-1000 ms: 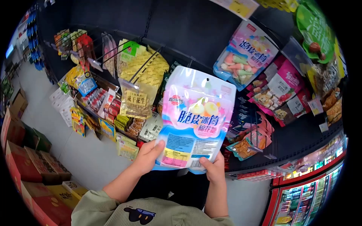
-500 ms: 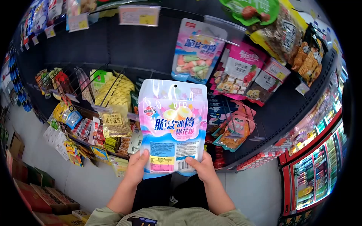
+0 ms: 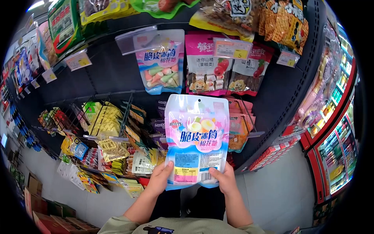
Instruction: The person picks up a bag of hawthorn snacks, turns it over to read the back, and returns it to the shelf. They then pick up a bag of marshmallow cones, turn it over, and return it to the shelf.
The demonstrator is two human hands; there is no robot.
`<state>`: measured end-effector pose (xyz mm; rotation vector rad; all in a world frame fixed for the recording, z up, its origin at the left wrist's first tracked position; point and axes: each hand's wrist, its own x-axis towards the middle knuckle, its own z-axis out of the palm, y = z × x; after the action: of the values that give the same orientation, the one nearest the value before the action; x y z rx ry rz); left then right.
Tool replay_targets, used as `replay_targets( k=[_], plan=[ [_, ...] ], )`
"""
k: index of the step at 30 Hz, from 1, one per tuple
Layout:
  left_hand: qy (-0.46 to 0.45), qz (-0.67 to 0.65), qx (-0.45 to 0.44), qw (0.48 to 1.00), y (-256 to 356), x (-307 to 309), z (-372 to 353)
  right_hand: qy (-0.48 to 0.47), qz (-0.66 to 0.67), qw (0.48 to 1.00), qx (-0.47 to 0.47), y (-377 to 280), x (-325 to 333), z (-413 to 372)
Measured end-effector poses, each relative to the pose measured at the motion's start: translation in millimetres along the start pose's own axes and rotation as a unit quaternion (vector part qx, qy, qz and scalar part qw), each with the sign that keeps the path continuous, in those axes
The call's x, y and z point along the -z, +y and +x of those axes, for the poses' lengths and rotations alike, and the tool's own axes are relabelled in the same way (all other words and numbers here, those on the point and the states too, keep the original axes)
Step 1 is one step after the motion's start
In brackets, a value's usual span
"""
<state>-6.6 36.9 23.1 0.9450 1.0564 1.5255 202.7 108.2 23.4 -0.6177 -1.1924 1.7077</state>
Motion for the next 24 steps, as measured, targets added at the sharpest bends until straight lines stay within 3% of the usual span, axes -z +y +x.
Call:
replay_targets(
  k=[11,24],
  plan=[
    [0.011,0.021,0.009,1.000,-6.2,2.2,6.9,0.008,-0.038,0.999,0.000,1.8,3.1,-1.2],
    [0.102,0.031,-0.040,0.993,13.6,63.2,-13.7,-0.054,-0.066,0.996,-0.028,30.6,-58.4,27.2]
  ],
)
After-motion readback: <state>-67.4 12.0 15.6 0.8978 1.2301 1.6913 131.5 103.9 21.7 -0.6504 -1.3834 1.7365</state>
